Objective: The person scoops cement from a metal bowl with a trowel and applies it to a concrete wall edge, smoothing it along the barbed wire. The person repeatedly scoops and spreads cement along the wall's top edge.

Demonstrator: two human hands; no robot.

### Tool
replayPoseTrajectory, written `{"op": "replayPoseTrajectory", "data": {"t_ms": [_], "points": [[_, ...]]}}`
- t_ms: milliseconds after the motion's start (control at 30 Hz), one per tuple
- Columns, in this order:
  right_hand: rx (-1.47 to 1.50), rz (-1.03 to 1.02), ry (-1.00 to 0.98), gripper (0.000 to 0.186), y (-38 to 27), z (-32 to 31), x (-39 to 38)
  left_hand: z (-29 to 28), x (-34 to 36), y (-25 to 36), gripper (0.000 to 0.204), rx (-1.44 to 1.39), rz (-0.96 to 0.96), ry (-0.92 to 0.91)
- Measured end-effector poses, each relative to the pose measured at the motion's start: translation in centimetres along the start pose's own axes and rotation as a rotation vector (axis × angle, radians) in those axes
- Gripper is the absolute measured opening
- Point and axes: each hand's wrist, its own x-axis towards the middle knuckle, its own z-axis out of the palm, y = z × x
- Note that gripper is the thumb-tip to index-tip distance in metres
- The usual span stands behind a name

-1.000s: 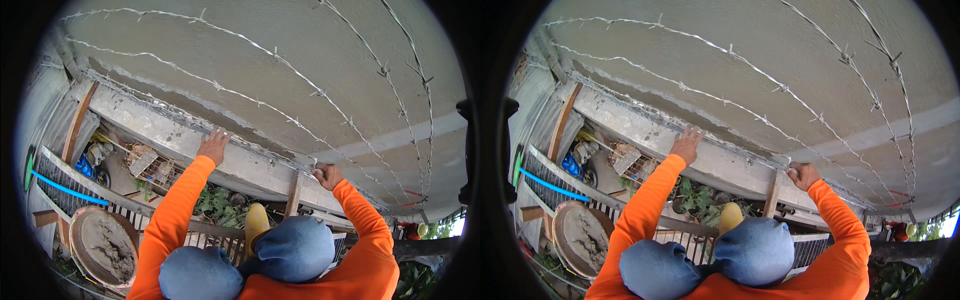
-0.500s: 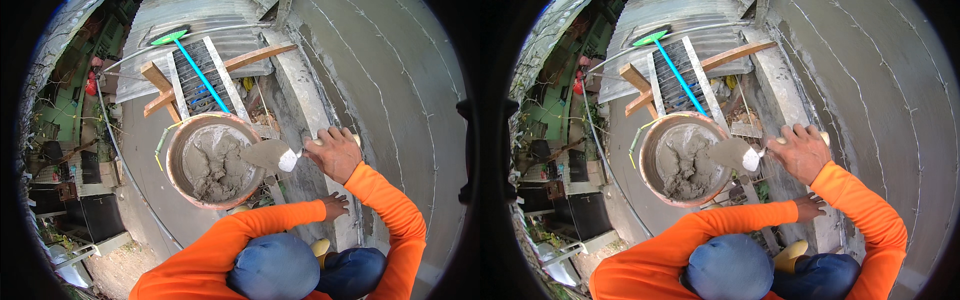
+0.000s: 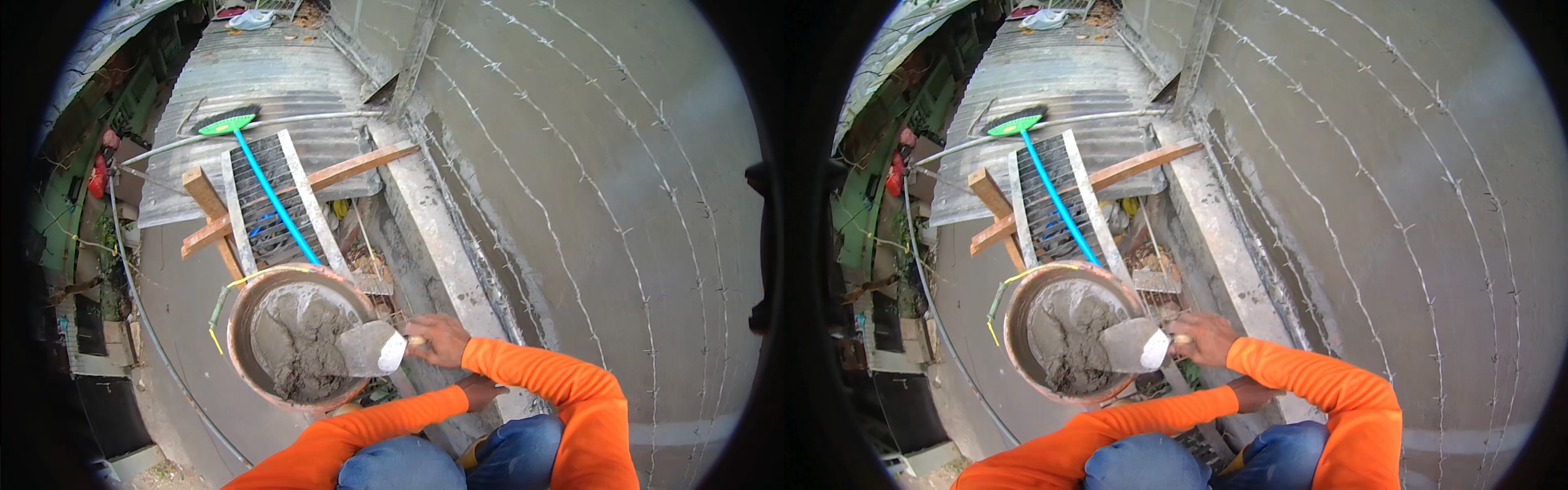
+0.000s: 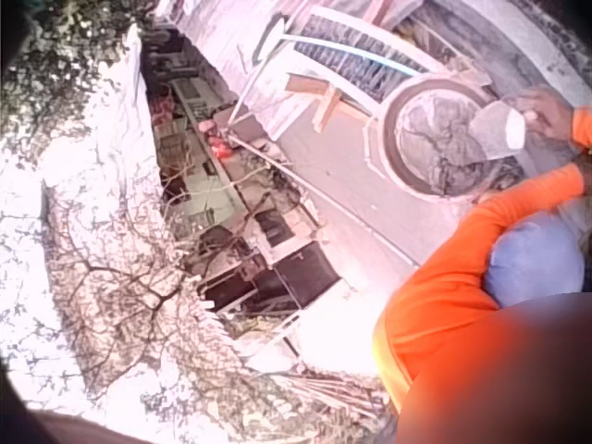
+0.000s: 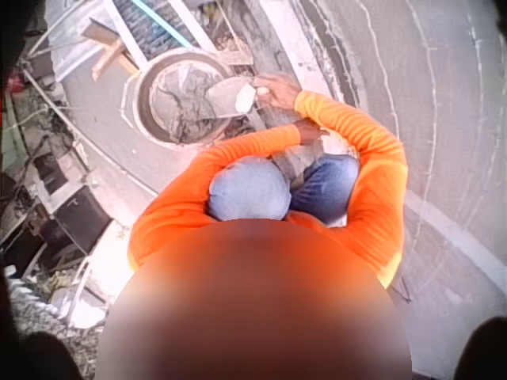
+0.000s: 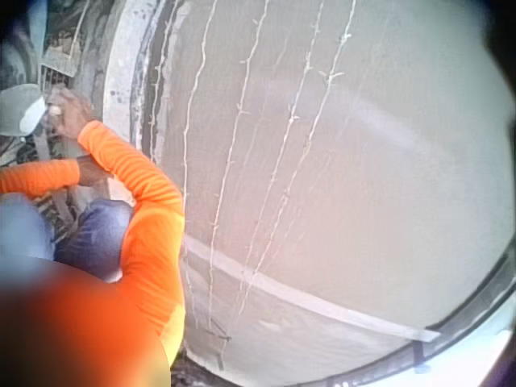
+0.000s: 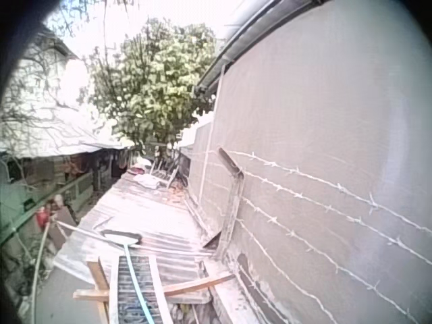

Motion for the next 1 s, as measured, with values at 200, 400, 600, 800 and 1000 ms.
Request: {"op": "replayPoseTrajectory", "data": {"t_ms": [200,400,600,800,1000], "points": [[0.154,0.043,0.156,0.043,-1.5,3.6,-1.8,-0.2,0.1,-0.2,0.046,0.018,-0.145,-0.059],[0.411,0.080,0.340,0.034,-0.5,1.4,-8.7,-2.3,3.5,-1.6,0.052,0.133,-0.159,-0.014],[0.320,0.416,0.721,0.033,0.5,0.9,-22.9,-4.0,8.3,-3.3,0.058,0.369,-0.130,0.075],[0.230,0.885,1.026,0.031,-1.9,3.5,-40.6,-1.9,13.9,-4.1,0.078,0.623,-0.043,-0.090],[0.155,1.343,0.983,0.036,-3.7,6.4,-52.2,0.4,15.8,-2.5,0.084,0.505,-0.110,-0.284]]}}
